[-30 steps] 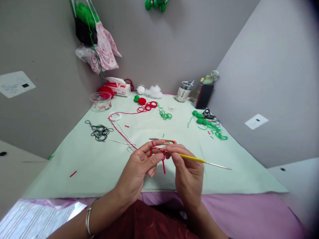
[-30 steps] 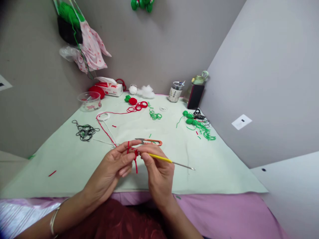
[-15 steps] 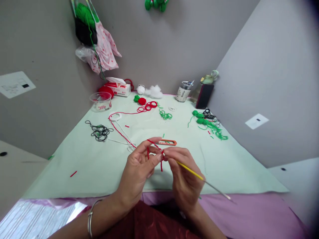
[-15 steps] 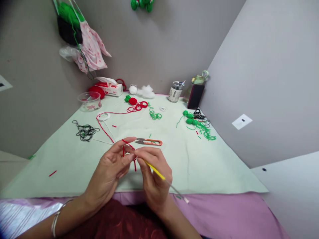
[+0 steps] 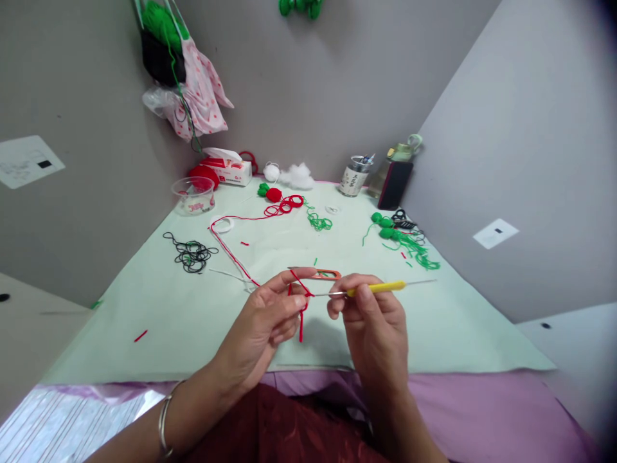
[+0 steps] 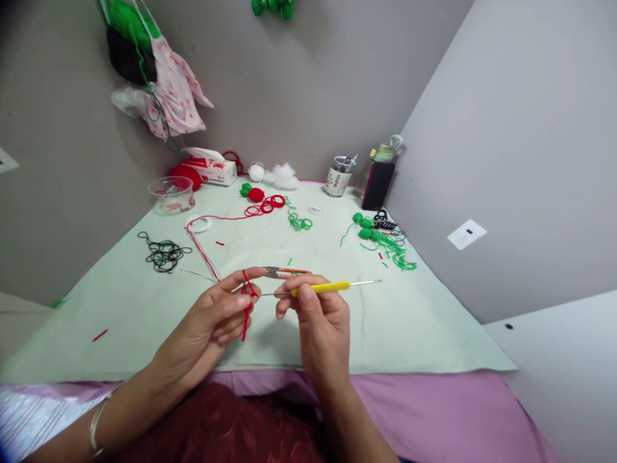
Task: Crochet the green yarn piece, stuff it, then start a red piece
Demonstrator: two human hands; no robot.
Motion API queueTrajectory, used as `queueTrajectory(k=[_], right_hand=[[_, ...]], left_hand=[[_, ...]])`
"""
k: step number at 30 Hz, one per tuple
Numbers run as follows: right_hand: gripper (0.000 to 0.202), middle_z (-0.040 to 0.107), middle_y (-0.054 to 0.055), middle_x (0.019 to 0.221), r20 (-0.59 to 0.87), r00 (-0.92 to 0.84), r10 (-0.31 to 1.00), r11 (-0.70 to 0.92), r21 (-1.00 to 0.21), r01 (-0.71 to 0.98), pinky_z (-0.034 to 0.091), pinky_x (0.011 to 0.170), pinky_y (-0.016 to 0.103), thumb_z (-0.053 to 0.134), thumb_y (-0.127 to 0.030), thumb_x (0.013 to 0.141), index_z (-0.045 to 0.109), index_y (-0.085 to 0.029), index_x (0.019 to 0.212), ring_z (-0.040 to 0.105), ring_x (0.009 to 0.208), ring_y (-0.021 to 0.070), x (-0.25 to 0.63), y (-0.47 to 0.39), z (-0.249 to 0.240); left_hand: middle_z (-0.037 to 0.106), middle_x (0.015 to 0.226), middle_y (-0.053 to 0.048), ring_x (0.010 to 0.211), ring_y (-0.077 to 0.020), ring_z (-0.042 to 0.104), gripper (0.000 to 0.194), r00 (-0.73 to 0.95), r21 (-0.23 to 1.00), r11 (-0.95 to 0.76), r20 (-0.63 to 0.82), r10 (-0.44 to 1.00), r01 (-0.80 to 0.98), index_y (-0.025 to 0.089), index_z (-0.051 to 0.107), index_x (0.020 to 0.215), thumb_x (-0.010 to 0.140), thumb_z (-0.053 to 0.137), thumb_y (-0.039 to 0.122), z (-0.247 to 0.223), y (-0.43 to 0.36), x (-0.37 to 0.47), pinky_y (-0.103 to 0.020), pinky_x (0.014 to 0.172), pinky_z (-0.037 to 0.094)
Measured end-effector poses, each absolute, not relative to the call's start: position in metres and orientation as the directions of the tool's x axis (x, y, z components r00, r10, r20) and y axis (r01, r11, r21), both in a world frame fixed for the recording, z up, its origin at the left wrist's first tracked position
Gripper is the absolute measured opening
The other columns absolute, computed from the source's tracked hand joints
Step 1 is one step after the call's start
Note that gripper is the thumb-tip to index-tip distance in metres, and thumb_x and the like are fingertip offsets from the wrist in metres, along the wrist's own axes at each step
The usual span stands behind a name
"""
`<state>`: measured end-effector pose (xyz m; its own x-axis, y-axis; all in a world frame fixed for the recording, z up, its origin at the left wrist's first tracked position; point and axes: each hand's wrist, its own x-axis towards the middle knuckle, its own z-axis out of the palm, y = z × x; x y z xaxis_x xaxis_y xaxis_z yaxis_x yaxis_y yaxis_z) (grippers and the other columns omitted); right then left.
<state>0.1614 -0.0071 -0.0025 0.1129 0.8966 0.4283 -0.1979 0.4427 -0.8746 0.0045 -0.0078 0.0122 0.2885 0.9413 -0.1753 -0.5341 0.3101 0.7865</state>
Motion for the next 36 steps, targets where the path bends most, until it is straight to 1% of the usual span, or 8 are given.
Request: queueTrajectory(k=[2, 6, 12, 16, 21, 29, 32, 36], right_hand=[[0.014, 0.071, 0.004, 0.088, 0.533, 0.063, 0.844, 0.533, -0.846, 0.021, 0.057, 0.065, 0.030, 0.060, -0.021, 0.097, 0.074, -0.022, 0.097, 0.068, 0.072, 0.0152, 0.157, -0.010, -0.003], [0.035, 0.075, 0.006, 0.105, 0.788, 0.015, 0.615, 0.707, -0.560, 0.431, 0.058, 0.082, 0.037, 0.064, -0.006, 0.092, 0.076, -0.031, 0.112, 0.070, 0.097, 0.0203, 0.147, -0.014, -0.010], [0.014, 0.075, 0.005, 0.093, 0.542, 0.082, 0.836, 0.542, -0.840, 0.027, 0.059, 0.075, 0.035, 0.063, -0.020, 0.096, 0.076, -0.025, 0.099, 0.069, 0.082, 0.0183, 0.157, -0.006, -0.008], [0.021, 0.071, 0.004, 0.085, 0.388, 0.035, 0.921, 0.384, -0.887, -0.259, 0.056, 0.062, 0.029, 0.056, -0.032, 0.100, 0.071, -0.020, 0.091, 0.064, 0.065, 0.0139, 0.161, -0.001, -0.003], [0.025, 0.070, 0.004, 0.086, 0.476, 0.031, 0.879, 0.477, -0.871, -0.117, 0.054, 0.066, 0.030, 0.047, -0.026, 0.104, 0.069, -0.021, 0.093, 0.064, 0.069, 0.0142, 0.162, -0.009, -0.002], [0.036, 0.070, 0.009, 0.106, 0.842, -0.208, 0.498, 0.766, -0.315, 0.561, 0.056, 0.076, 0.033, 0.060, -0.006, 0.092, 0.069, -0.025, 0.122, 0.067, 0.095, 0.0202, 0.161, -0.019, -0.018], [0.032, 0.068, 0.007, 0.099, 0.814, -0.077, 0.575, 0.729, -0.468, 0.500, 0.055, 0.074, 0.033, 0.059, -0.008, 0.095, 0.072, -0.027, 0.117, 0.065, 0.091, 0.0189, 0.160, -0.019, -0.017], [0.025, 0.063, 0.001, 0.080, 0.612, 0.144, 0.778, 0.610, -0.790, 0.062, 0.051, 0.075, 0.035, 0.048, -0.016, 0.102, 0.072, -0.024, 0.098, 0.060, 0.073, 0.0150, 0.161, -0.015, -0.008]], left_hand=[[0.055, 0.074, 0.004, 0.050, -0.0014, 0.028, 0.040, 0.221, 0.843, 0.222, -0.127, 0.967, -0.490, 0.025, 0.073, 0.120, 0.081, 0.080, 0.025, 0.010, -0.009, 0.007, -0.016, 0.044, 0.022], [0.055, 0.070, 0.005, 0.052, -0.0036, 0.030, 0.055, 0.171, 0.875, 0.160, -0.090, 0.981, -0.458, 0.024, 0.068, 0.131, 0.080, 0.083, 0.032, 0.007, -0.010, 0.012, -0.017, 0.046, 0.023], [0.062, 0.086, 0.000, 0.053, -0.0026, 0.028, 0.043, 0.314, 0.820, 0.298, -0.154, 0.937, -0.488, 0.021, 0.074, 0.121, 0.079, 0.082, 0.027, 0.013, -0.006, 0.008, -0.018, 0.045, 0.023], [0.060, 0.083, 0.000, 0.052, -0.0022, 0.026, 0.034, 0.382, 0.809, 0.332, -0.146, 0.912, -0.485, 0.022, 0.076, 0.119, 0.084, 0.075, 0.026, 0.014, -0.005, 0.005, -0.018, 0.047, 0.022], [0.058, 0.081, 0.000, 0.054, -0.0033, 0.026, 0.031, 0.349, 0.830, 0.307, -0.146, 0.925, -0.466, 0.023, 0.078, 0.116, 0.086, 0.075, 0.028, 0.013, -0.007, 0.002, -0.019, 0.047, 0.023], [0.054, 0.075, 0.004, 0.053, -0.0034, 0.033, 0.053, 0.243, 0.858, 0.217, -0.112, 0.964, -0.466, 0.027, 0.068, 0.131, 0.080, 0.083, 0.031, 0.008, -0.009, 0.008, -0.018, 0.046, 0.024], [0.041, 0.065, 0.008, 0.049, -0.0016, 0.019, 0.045, 0.382, 0.773, 0.374, -0.184, 0.906, -0.513, 0.022, 0.071, 0.125, 0.083, 0.081, 0.031, 0.007, -0.008, 0.007, -0.017, 0.043, 0.017], [0.041, 0.065, 0.008, 0.049, -0.0013, 0.016, 0.034, 0.376, 0.770, 0.349, -0.154, 0.914, -0.534, 0.022, 0.075, 0.117, 0.084, 0.079, 0.025, 0.010, -0.006, 0.006, -0.016, 0.042, 0.016]])
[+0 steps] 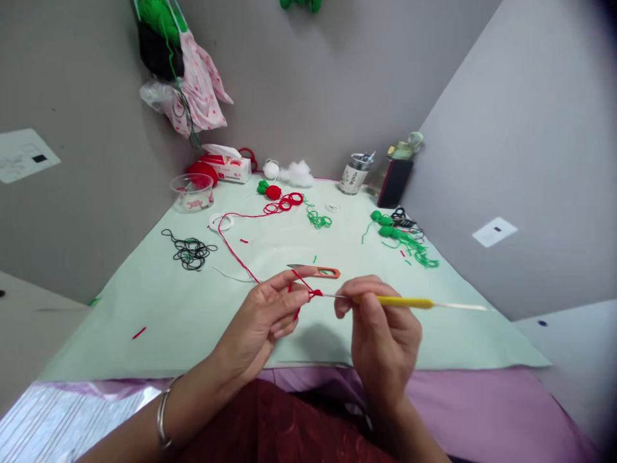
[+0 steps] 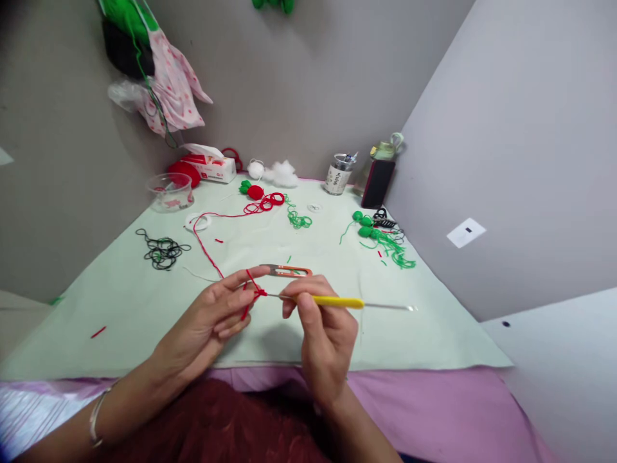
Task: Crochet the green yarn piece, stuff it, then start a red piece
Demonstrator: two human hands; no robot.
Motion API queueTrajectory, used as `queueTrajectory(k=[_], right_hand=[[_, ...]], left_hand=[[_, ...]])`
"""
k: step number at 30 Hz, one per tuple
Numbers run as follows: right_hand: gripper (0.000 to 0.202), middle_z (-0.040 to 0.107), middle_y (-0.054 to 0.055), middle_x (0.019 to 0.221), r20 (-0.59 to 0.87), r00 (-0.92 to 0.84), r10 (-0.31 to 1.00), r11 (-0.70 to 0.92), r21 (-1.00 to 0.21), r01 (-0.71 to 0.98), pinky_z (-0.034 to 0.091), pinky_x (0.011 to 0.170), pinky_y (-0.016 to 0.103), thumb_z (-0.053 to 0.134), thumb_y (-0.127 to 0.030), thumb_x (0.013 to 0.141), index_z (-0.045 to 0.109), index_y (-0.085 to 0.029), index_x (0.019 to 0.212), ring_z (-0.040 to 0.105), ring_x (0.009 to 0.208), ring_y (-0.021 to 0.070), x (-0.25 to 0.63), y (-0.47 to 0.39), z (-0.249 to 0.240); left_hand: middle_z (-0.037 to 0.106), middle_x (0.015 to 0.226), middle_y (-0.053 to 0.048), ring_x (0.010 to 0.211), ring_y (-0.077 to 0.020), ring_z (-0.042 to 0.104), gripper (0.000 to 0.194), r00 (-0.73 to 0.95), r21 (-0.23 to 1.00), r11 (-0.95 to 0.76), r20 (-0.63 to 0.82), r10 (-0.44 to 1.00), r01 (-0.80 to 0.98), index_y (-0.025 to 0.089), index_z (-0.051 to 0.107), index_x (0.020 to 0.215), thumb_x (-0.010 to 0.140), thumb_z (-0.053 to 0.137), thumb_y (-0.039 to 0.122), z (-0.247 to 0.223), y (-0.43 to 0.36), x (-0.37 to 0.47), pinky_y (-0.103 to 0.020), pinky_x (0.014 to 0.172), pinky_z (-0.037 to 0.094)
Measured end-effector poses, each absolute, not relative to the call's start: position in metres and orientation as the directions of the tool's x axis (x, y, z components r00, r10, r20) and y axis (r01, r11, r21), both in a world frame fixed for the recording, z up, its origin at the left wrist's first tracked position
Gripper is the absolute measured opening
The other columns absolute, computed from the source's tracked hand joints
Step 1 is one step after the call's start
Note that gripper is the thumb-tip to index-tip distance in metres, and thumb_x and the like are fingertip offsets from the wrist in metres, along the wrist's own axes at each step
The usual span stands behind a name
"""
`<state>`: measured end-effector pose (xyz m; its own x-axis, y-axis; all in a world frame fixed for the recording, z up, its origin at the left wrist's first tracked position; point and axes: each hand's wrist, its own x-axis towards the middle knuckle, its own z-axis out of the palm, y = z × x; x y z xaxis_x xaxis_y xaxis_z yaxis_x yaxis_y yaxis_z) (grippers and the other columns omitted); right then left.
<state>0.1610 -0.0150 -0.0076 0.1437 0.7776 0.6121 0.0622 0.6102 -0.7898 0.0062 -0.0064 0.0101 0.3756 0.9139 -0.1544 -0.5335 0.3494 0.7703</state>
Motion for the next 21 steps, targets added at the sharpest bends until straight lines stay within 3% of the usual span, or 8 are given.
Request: queueTrajectory(k=[2, 5, 8, 11, 14, 17, 19, 21], right_hand=[[0.023, 0.065, 0.001, 0.083, 0.563, 0.102, 0.820, 0.567, -0.823, -0.015, 0.050, 0.077, 0.035, 0.051, -0.018, 0.102, 0.073, -0.024, 0.096, 0.060, 0.074, 0.0151, 0.160, -0.012, -0.005], [0.021, 0.072, 0.003, 0.094, 0.580, 0.057, 0.813, 0.578, -0.815, 0.039, 0.051, 0.076, 0.034, 0.055, -0.017, 0.100, 0.074, -0.025, 0.101, 0.064, 0.085, 0.0170, 0.158, -0.010, -0.005], [0.025, 0.072, 0.003, 0.094, 0.614, 0.042, 0.788, 0.607, -0.787, 0.108, 0.053, 0.073, 0.032, 0.052, -0.012, 0.100, 0.073, -0.025, 0.104, 0.065, 0.083, 0.0162, 0.157, -0.012, -0.009], [0.028, 0.071, 0.005, 0.099, 0.733, -0.031, 0.679, 0.703, -0.638, 0.314, 0.055, 0.076, 0.033, 0.057, -0.006, 0.096, 0.073, -0.025, 0.111, 0.067, 0.090, 0.0173, 0.157, -0.016, -0.013], [0.036, 0.069, 0.008, 0.110, 0.822, -0.091, 0.562, 0.739, -0.450, 0.501, 0.056, 0.078, 0.033, 0.064, -0.002, 0.091, 0.074, -0.025, 0.116, 0.068, 0.096, 0.0192, 0.156, -0.020, -0.016], [0.030, 0.070, 0.005, 0.099, 0.767, 0.020, 0.642, 0.700, -0.596, 0.394, 0.054, 0.074, 0.033, 0.060, -0.006, 0.094, 0.075, -0.026, 0.111, 0.067, 0.087, 0.0178, 0.159, -0.019, -0.013], [0.025, 0.068, 0.002, 0.087, 0.669, 0.113, 0.734, 0.647, -0.740, 0.183, 0.052, 0.070, 0.032, 0.056, -0.010, 0.098, 0.075, -0.025, 0.105, 0.063, 0.076, 0.0154, 0.162, -0.017, -0.010], [0.024, 0.067, 0.001, 0.083, 0.580, 0.123, 0.805, 0.585, -0.811, -0.008, 0.051, 0.068, 0.031, 0.054, -0.015, 0.100, 0.075, -0.025, 0.101, 0.060, 0.070, 0.0133, 0.163, -0.014, -0.008]], left_hand=[[0.049, 0.072, 0.006, 0.050, -0.0012, 0.022, 0.033, 0.344, 0.796, 0.296, -0.118, 0.932, -0.528, 0.025, 0.075, 0.116, 0.084, 0.079, 0.025, 0.010, -0.007, 0.007, -0.016, 0.043, 0.018], [0.058, 0.086, 0.002, 0.054, -0.0013, 0.031, 0.032, 0.343, 0.828, 0.260, -0.088, 0.935, -0.497, 0.028, 0.076, 0.115, 0.083, 0.080, 0.026, 0.008, -0.008, 0.010, -0.015, 0.044, 0.022], [0.059, 0.087, 0.002, 0.052, 0.0002, 0.033, 0.032, 0.312, 0.855, 0.231, -0.086, 0.946, -0.465, 0.027, 0.076, 0.116, 0.084, 0.079, 0.029, 0.006, -0.008, 0.011, -0.014, 0.045, 0.026], [0.056, 0.079, 0.004, 0.049, 0.0013, 0.032, 0.033, 0.268, 0.826, 0.242, -0.115, 0.957, -0.509, 0.025, 0.077, 0.113, 0.081, 0.083, 0.029, 0.005, -0.008, 0.013, -0.014, 0.045, 0.026], [0.050, 0.071, 0.005, 0.046, 0.0020, 0.025, 0.034, 0.327, 0.746, 0.342, -0.175, 0.929, -0.572, 0.021, 0.078, 0.112, 0.080, 0.083, 0.029, 0.004, -0.006, 0.013, -0.013, 0.042, 0.020], [0.047, 0.069, 0.006, 0.045, 0.0034, 0.020, 0.029, 0.390, 0.687, 0.421, -0.213, 0.896, -0.592, 0.018, 0.080, 0.107, 0.079, 0.083, 0.024, 0.004, -0.004, 0.010, -0.012, 0.041, 0.018], [0.047, 0.067, 0.007, 0.044, 0.0039, 0.020, 0.024, 0.372, 0.683, 0.409, -0.212, 0.904, -0.605, 0.018, 0.081, 0.102, 0.078, 0.084, 0.021, 0.004, -0.003, 0.008, -0.012, 0.041, 0.019], [0.050, 0.067, 0.006, 0.043, 0.0038, 0.023, 0.021, 0.341, 0.709, 0.366, -0.186, 0.921, -0.603, 0.020, 0.081, 0.099, 0.079, 0.083, 0.021, 0.006, -0.004, 0.007, -0.012, 0.041, 0.020]])
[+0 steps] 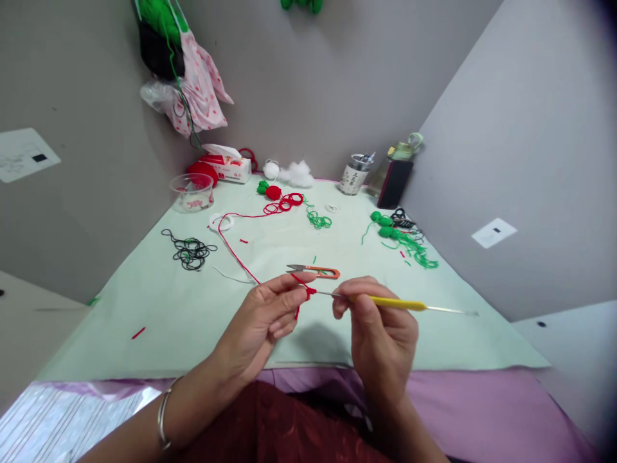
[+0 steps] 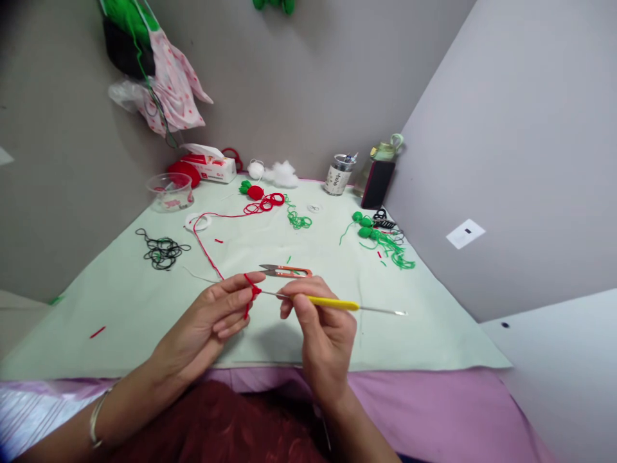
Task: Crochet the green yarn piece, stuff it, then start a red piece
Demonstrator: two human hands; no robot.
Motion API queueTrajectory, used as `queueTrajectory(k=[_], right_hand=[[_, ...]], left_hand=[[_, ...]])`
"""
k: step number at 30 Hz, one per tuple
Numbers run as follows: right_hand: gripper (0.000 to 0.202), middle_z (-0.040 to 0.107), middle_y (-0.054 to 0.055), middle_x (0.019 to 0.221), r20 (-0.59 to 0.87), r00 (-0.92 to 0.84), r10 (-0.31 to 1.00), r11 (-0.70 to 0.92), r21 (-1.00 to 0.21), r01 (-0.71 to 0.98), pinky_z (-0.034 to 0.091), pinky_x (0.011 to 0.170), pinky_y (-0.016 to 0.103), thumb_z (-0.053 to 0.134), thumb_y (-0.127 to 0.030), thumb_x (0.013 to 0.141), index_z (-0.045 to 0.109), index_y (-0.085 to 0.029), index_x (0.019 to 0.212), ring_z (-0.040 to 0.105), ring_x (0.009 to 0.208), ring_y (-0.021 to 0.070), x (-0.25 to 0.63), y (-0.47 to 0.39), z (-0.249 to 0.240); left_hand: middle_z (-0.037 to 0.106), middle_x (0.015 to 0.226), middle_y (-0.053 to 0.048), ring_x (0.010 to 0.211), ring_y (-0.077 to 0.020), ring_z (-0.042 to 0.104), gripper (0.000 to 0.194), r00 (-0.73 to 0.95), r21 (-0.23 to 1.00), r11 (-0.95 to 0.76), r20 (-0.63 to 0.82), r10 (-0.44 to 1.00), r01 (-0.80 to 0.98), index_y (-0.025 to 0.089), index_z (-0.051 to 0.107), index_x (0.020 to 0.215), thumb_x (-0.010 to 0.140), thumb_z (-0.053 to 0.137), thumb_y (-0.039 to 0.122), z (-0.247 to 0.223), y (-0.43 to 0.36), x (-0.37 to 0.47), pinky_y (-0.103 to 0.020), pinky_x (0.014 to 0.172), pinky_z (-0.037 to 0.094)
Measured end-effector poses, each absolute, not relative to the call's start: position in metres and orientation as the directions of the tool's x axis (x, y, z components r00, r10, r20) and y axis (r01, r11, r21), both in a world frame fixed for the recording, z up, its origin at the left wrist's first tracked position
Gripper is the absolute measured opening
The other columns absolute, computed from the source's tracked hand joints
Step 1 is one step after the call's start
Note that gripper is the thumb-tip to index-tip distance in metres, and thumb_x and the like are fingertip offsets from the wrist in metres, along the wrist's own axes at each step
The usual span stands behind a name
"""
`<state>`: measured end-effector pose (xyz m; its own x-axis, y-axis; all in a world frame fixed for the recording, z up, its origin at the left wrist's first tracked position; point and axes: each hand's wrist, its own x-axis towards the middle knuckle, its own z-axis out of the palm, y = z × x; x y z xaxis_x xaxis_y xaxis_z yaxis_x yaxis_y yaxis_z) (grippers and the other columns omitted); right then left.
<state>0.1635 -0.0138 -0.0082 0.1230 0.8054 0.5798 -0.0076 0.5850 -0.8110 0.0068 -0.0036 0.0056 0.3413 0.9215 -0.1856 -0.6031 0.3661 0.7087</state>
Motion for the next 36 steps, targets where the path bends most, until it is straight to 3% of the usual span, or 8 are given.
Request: queueTrajectory(k=[3, 8, 14, 18, 21, 27, 32, 36], right_hand=[[0.021, 0.071, 0.003, 0.092, 0.527, 0.060, 0.848, 0.530, -0.843, -0.094, 0.052, 0.070, 0.031, 0.056, -0.018, 0.100, 0.076, -0.024, 0.100, 0.063, 0.077, 0.0146, 0.162, -0.010, -0.008], [0.025, 0.074, 0.002, 0.098, 0.549, 0.046, 0.834, 0.549, -0.836, 0.016, 0.055, 0.072, 0.030, 0.055, -0.014, 0.100, 0.075, -0.027, 0.105, 0.066, 0.079, 0.0139, 0.157, -0.012, -0.010], [0.033, 0.073, 0.007, 0.106, 0.787, -0.029, 0.616, 0.719, -0.547, 0.429, 0.057, 0.077, 0.035, 0.066, -0.007, 0.091, 0.076, -0.028, 0.114, 0.069, 0.094, 0.0204, 0.156, -0.016, -0.014], [0.022, 0.070, 0.002, 0.085, 0.618, 0.117, 0.777, 0.593, -0.782, 0.190, 0.054, 0.073, 0.034, 0.057, -0.014, 0.098, 0.076, -0.026, 0.101, 0.065, 0.076, 0.0161, 0.164, -0.012, -0.008], [0.023, 0.068, 0.001, 0.082, 0.515, 0.104, 0.851, 0.515, -0.857, 0.032, 0.054, 0.075, 0.035, 0.053, -0.019, 0.101, 0.075, -0.025, 0.095, 0.061, 0.070, 0.0146, 0.163, -0.010, -0.006], [0.037, 0.075, 0.006, 0.108, 0.785, 0.039, 0.618, 0.711, -0.580, 0.398, 0.055, 0.084, 0.038, 0.065, -0.005, 0.091, 0.076, -0.031, 0.115, 0.069, 0.099, 0.0213, 0.150, -0.014, -0.013], [0.021, 0.076, 0.004, 0.096, 0.566, 0.097, 0.818, 0.565, -0.824, 0.048, 0.055, 0.076, 0.034, 0.059, -0.016, 0.098, 0.077, -0.026, 0.100, 0.068, 0.083, 0.0175, 0.160, -0.010, -0.009], [0.024, 0.074, 0.004, 0.088, 0.445, 0.058, 0.894, 0.449, -0.880, -0.155, 0.055, 0.067, 0.029, 0.051, -0.023, 0.103, 0.073, -0.022, 0.094, 0.064, 0.068, 0.0133, 0.166, -0.009, -0.004]], left_hand=[[0.059, 0.075, 0.004, 0.045, 0.0029, 0.030, 0.021, 0.319, 0.760, 0.299, -0.127, 0.939, -0.577, 0.024, 0.081, 0.101, 0.080, 0.082, 0.021, 0.008, -0.005, 0.009, -0.012, 0.041, 0.022], [0.058, 0.073, 0.004, 0.047, 0.0018, 0.034, 0.021, 0.288, 0.814, 0.240, -0.094, 0.953, -0.528, 0.024, 0.081, 0.103, 0.081, 0.082, 0.024, 0.007, -0.006, 0.013, -0.012, 0.044, 0.028], [0.053, 0.071, 0.005, 0.044, 0.0035, 0.025, 0.030, 0.343, 0.726, 0.357, -0.176, 0.923, -0.588, 0.022, 0.079, 0.110, 0.080, 0.083, 0.026, 0.003, -0.003, 0.013, -0.012, 0.041, 0.020], [0.053, 0.070, 0.005, 0.044, 0.0038, 0.021, 0.023, 0.366, 0.668, 0.404, -0.207, 0.907, -0.624, 0.019, 0.082, 0.098, 0.075, 0.085, 0.019, 0.002, 0.000, 0.008, -0.012, 0.041, 0.020], [0.059, 0.075, 0.004, 0.048, 0.0014, 0.032, 0.030, 0.256, 0.744, 0.297, -0.173, 0.951, -0.599, 0.022, 0.081, 0.103, 0.074, 0.086, 0.019, 0.003, -0.002, 0.009, -0.012, 0.043, 0.026], [0.058, 0.070, 0.004, 0.053, -0.0031, 0.040, 0.044, 0.242, 0.832, 0.245, -0.138, 0.960, -0.498, 0.026, 0.074, 0.123, 0.080, 0.083, 0.028, 0.003, -0.007, 0.014, -0.016, 0.051, 0.033], [0.059, 0.072, 0.002, 0.053, -0.0036, 0.036, 0.033, 0.317, 0.819, 0.289, -0.139, 0.938, -0.496, 0.022, 0.079, 0.113, 0.080, 0.081, 0.025, 0.006, -0.005, 0.009, -0.018, 0.051, 0.032], [0.059, 0.078, 0.001, 0.055, -0.0036, 0.035, 0.031, 0.345, 0.809, 0.300, -0.129, 0.930, -0.506, 0.022, 0.079, 0.114, 0.083, 0.078, 0.024, 0.010, -0.005, 0.005, -0.017, 0.050, 0.033]])
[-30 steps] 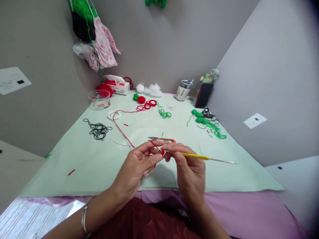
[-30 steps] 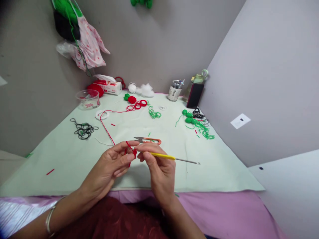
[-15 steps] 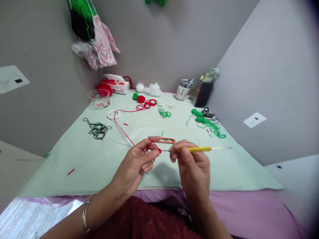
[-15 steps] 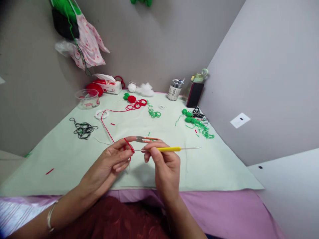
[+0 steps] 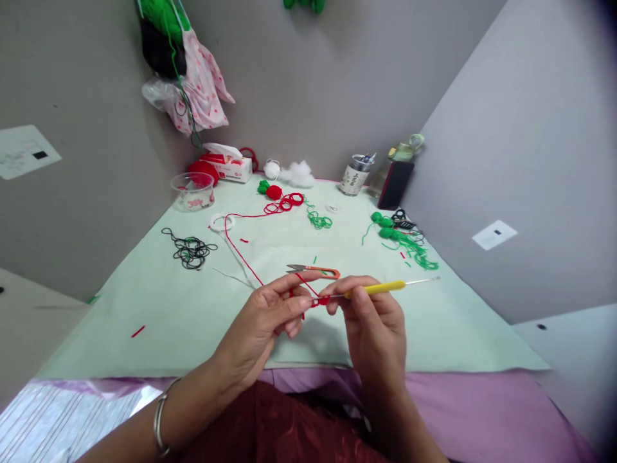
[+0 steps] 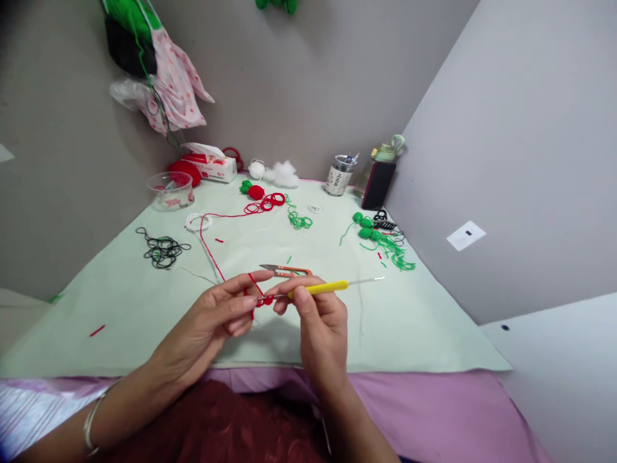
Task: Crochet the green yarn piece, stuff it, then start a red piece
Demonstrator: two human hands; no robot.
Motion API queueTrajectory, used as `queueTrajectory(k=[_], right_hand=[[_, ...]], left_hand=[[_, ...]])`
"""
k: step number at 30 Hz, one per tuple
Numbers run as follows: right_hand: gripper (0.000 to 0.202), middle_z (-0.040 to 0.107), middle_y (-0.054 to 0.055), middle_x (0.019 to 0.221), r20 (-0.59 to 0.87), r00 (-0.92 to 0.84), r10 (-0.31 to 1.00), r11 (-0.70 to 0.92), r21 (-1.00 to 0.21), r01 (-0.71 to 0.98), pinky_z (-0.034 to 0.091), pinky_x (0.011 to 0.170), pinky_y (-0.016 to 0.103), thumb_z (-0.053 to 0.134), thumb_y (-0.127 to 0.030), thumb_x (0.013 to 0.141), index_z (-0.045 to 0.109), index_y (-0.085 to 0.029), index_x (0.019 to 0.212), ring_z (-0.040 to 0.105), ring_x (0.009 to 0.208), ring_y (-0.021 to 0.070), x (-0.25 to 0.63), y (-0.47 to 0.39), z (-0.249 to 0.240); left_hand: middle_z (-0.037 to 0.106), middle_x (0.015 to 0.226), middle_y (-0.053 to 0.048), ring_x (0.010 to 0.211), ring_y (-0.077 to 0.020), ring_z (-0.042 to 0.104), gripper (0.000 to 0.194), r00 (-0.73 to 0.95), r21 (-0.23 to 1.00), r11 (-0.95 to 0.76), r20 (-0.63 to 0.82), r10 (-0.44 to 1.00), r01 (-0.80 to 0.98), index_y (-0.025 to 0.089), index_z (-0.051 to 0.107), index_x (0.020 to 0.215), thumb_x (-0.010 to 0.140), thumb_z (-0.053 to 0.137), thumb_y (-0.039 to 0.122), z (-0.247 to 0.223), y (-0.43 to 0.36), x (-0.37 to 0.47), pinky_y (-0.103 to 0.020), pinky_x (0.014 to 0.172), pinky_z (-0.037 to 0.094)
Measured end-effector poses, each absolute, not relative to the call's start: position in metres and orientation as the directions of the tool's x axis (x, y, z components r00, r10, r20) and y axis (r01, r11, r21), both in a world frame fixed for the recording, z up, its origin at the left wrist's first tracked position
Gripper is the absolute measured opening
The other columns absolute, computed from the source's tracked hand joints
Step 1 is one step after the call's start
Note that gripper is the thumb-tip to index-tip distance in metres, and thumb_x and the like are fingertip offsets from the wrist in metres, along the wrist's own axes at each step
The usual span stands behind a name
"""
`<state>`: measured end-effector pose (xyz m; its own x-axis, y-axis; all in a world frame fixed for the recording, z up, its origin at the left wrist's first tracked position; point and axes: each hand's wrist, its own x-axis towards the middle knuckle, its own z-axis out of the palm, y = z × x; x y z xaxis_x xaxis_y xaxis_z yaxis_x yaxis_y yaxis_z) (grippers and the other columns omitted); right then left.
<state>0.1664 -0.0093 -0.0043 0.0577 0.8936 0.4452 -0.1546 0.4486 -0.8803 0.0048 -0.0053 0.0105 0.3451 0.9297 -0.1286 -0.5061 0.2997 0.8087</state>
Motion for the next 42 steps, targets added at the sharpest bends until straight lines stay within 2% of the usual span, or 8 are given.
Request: queueTrajectory(k=[4, 9, 16, 20, 24, 31, 38, 42], right_hand=[[0.024, 0.074, 0.004, 0.092, 0.611, 0.024, 0.791, 0.603, -0.786, 0.140, 0.056, 0.071, 0.032, 0.048, -0.015, 0.102, 0.070, -0.023, 0.105, 0.067, 0.076, 0.0154, 0.166, -0.018, -0.006], [0.033, 0.071, 0.008, 0.105, 0.818, -0.157, 0.553, 0.743, -0.399, 0.538, 0.058, 0.075, 0.034, 0.061, -0.008, 0.093, 0.073, -0.028, 0.115, 0.069, 0.093, 0.0203, 0.163, -0.023, -0.015], [0.022, 0.067, 0.002, 0.081, 0.598, 0.105, 0.795, 0.599, -0.800, 0.022, 0.053, 0.070, 0.035, 0.052, -0.019, 0.101, 0.073, -0.025, 0.097, 0.063, 0.074, 0.0169, 0.163, -0.013, -0.006], [0.021, 0.075, 0.005, 0.096, 0.572, 0.037, 0.820, 0.571, -0.821, 0.032, 0.055, 0.078, 0.036, 0.056, -0.018, 0.099, 0.075, -0.026, 0.100, 0.069, 0.094, 0.0207, 0.161, -0.010, -0.005], [0.024, 0.074, 0.003, 0.093, 0.609, 0.032, 0.792, 0.604, -0.790, 0.101, 0.055, 0.074, 0.032, 0.054, -0.012, 0.099, 0.074, -0.026, 0.101, 0.068, 0.087, 0.0177, 0.161, -0.013, -0.006], [0.037, 0.071, 0.007, 0.107, 0.812, -0.047, 0.582, 0.728, -0.494, 0.475, 0.057, 0.076, 0.034, 0.065, -0.004, 0.090, 0.075, -0.028, 0.116, 0.069, 0.094, 0.0197, 0.159, -0.017, -0.013], [0.020, 0.067, 0.003, 0.083, 0.546, 0.165, 0.821, 0.558, -0.829, -0.034, 0.053, 0.067, 0.033, 0.055, -0.021, 0.100, 0.074, -0.023, 0.096, 0.060, 0.066, 0.0135, 0.166, -0.010, -0.007], [0.018, 0.073, 0.004, 0.094, 0.523, 0.106, 0.846, 0.528, -0.849, -0.029, 0.054, 0.069, 0.030, 0.058, -0.021, 0.099, 0.076, -0.025, 0.099, 0.063, 0.075, 0.0149, 0.162, -0.009, -0.007]], left_hand=[[0.054, 0.076, 0.003, 0.057, -0.0041, 0.039, 0.037, 0.280, 0.848, 0.235, -0.108, 0.954, -0.475, 0.025, 0.075, 0.120, 0.083, 0.079, 0.025, 0.012, -0.009, 0.004, -0.015, 0.049, 0.035], [0.048, 0.069, 0.006, 0.048, -0.0017, 0.027, 0.047, 0.329, 0.797, 0.320, -0.162, 0.930, -0.512, 0.025, 0.071, 0.126, 0.081, 0.082, 0.032, 0.010, -0.011, 0.009, -0.014, 0.041, 0.025], [0.050, 0.072, 0.006, 0.045, 0.0017, 0.020, 0.029, 0.390, 0.706, 0.394, -0.178, 0.903, -0.588, 0.021, 0.077, 0.111, 0.082, 0.079, 0.022, 0.012, -0.009, 0.009, -0.013, 0.041, 0.021], [0.061, 0.087, 0.002, 0.047, 0.0017, 0.031, 0.030, 0.352, 0.780, 0.325, -0.145, 0.925, -0.535, 0.024, 0.078, 0.110, 0.080, 0.081, 0.023, 0.012, -0.011, 0.012, -0.014, 0.043, 0.027], [0.064, 0.090, 0.000, 0.050, -0.0002, 0.038, 0.030, 0.297, 0.848, 0.249, -0.114, 0.948, -0.467, 0.023, 0.079, 0.110, 0.081, 0.082, 0.030, 0.010, -0.009, 0.012, -0.016, 0.047, 0.033], [0.059, 0.077, 0.003, 0.046, 0.0017, 0.024, 0.035, 0.379, 0.745, 0.380, -0.183, 0.907, -0.548, 0.020, 0.078, 0.114, 0.080, 0.083, 0.029, 0.005, -0.005, 0.015, -0.014, 0.041, 0.022], [0.056, 0.074, 0.003, 0.045, 0.0030, 0.023, 0.021, 0.329, 0.725, 0.360, -0.192, 0.925, -0.587, 0.018, 0.081, 0.101, 0.079, 0.083, 0.021, 0.010, -0.004, 0.009, -0.012, 0.040, 0.022], [0.062, 0.086, 0.002, 0.046, 0.0030, 0.032, 0.025, 0.346, 0.790, 0.304, -0.125, 0.930, -0.532, 0.025, 0.080, 0.107, 0.082, 0.080, 0.022, 0.010, -0.007, 0.012, -0.012, 0.042, 0.028]])
